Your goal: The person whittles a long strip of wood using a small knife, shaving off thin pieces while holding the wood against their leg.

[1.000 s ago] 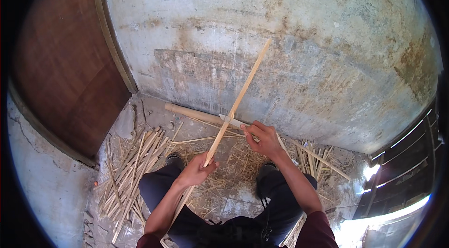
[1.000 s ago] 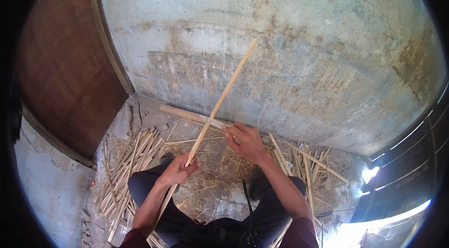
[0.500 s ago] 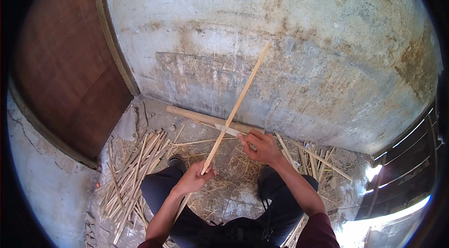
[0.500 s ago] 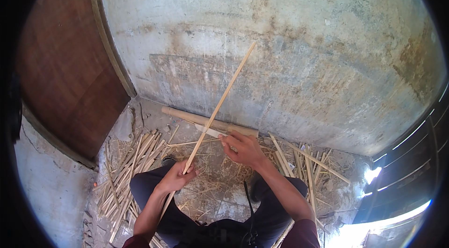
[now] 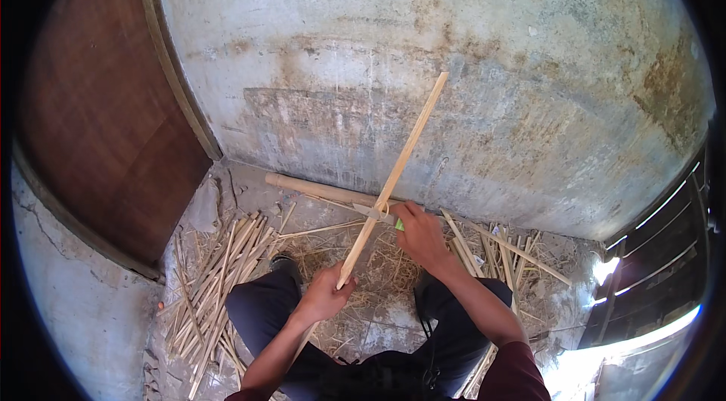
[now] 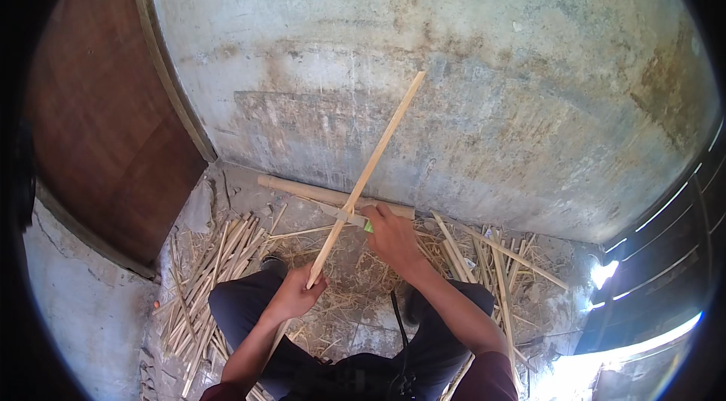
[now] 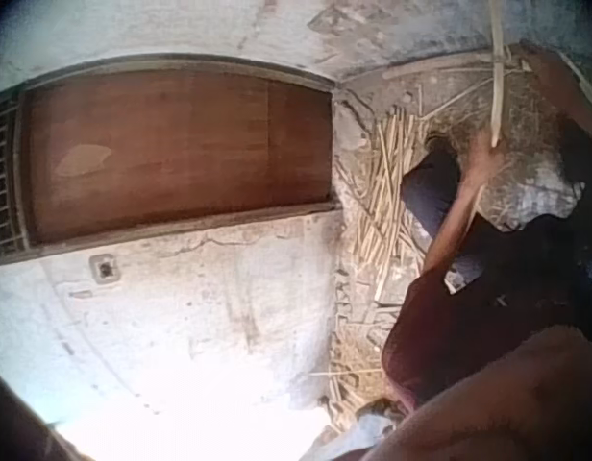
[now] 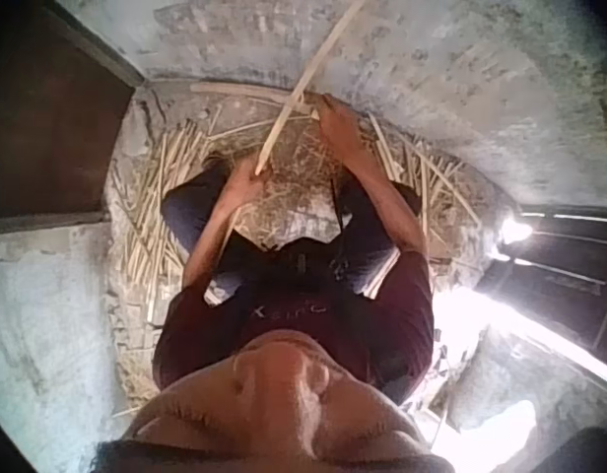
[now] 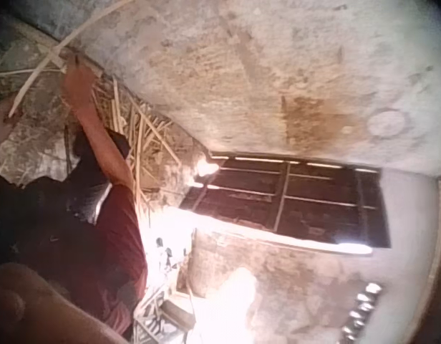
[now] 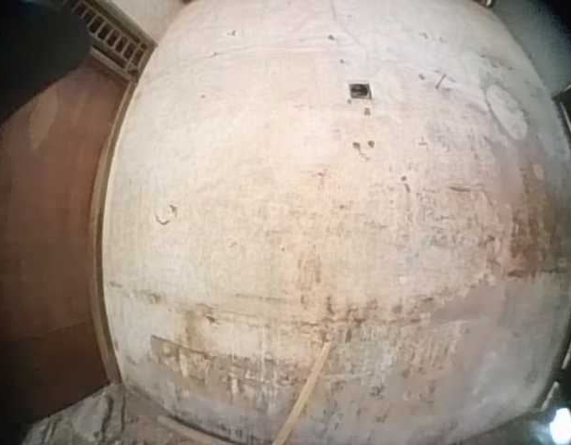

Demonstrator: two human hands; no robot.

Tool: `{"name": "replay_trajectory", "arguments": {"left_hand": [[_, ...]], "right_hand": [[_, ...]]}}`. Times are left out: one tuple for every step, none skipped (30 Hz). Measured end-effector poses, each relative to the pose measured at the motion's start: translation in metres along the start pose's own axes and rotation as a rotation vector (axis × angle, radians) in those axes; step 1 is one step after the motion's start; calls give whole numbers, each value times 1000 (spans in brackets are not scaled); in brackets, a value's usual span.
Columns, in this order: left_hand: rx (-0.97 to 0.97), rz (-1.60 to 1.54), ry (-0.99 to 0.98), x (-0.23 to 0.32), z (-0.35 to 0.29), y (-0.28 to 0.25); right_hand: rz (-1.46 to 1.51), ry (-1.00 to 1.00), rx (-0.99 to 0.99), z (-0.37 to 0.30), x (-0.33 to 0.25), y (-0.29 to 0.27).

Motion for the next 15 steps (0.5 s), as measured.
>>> {"name": "replay_trajectory", "arguments": {"left_hand": [[-22, 13, -20, 3, 1, 0], [-45, 27, -40, 6, 1, 1], [-51, 28, -37, 8, 1, 3], [-17, 34, -34, 9, -1, 5], [17, 41, -31, 11, -1, 6], [14, 43, -31, 14, -2, 6], [-4, 55, -57, 17, -2, 8], [-22, 68, -84, 18, -2, 8], [-23, 68, -81, 16, -1, 10], [-19, 56, -72, 14, -2, 11], [-15, 44, -63, 12, -2, 12], [-13, 45, -62, 10, -3, 11], [-5, 20, -48, 10, -2, 10], [4, -4, -34, 10, -2, 9], [1, -3, -35, 10, -2, 8]], "right_hand": [[-2, 5, 3, -2, 3, 2], [-18, 15, -14, -4, 5, 5], [-35, 26, -32, -6, 7, 8], [-34, 28, -30, -5, 5, 7], [-91, -6, -4, -1, 1, 3], [-148, -40, 23, 1, -2, 1], [-151, -39, 25, 3, -1, -1], [-174, -25, 21, 4, 3, -2], [-196, -12, 18, 4, 6, -1], [-196, -13, 18, 5, 8, 1], [-202, 25, -15, 5, 12, 5], [-207, 64, -49, 6, 15, 9], [-206, 66, -48, 7, 17, 12], [-213, 60, -34, 8, 19, 14], [-220, 54, -20, 9, 21, 16]]}}
Point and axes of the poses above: each hand's wrist, its own z-axis towards the middle knuckle, its own y-axis out of the palm, x = y × z, the point moved 4 cm from there along z, towards the middle knuckle, and after that the axes turned 8 degrees about z, right-handed, at the moved point
